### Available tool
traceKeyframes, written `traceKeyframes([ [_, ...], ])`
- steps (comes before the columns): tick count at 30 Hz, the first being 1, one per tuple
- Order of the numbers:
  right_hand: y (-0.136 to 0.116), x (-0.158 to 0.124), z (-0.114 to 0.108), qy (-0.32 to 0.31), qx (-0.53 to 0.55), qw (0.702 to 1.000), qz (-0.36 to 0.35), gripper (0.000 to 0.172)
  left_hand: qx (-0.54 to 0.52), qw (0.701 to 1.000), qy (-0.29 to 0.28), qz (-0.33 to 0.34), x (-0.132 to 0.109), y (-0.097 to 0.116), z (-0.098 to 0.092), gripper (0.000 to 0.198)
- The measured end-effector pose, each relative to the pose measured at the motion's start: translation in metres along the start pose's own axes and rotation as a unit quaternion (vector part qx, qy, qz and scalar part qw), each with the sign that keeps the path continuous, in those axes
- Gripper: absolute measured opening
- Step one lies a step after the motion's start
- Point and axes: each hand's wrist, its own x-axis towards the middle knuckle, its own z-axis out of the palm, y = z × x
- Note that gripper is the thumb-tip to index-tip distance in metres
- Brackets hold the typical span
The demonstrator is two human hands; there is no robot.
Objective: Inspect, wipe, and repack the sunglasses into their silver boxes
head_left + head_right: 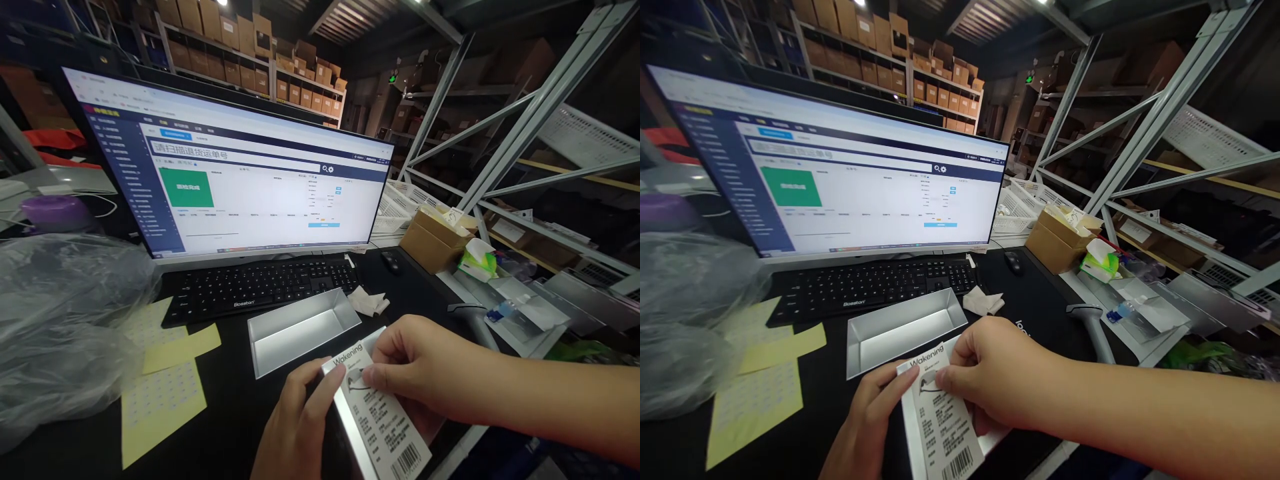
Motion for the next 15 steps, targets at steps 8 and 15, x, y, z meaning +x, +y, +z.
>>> traceKeyframes([
  [8, -0.014, 0.002, -0.008, -0.001, -0.112, 0.994, -0.010, 0.025, 0.026, 0.999, -0.040, -0.008, 0.007, 0.002, -0.007, 0.079],
  [15, -0.054, -0.004, -0.016, -0.066, -0.241, 0.968, 0.007, 0.046, 0.027, 0.995, -0.094, -0.008, 0.022, 0.004, -0.020, 0.109],
])
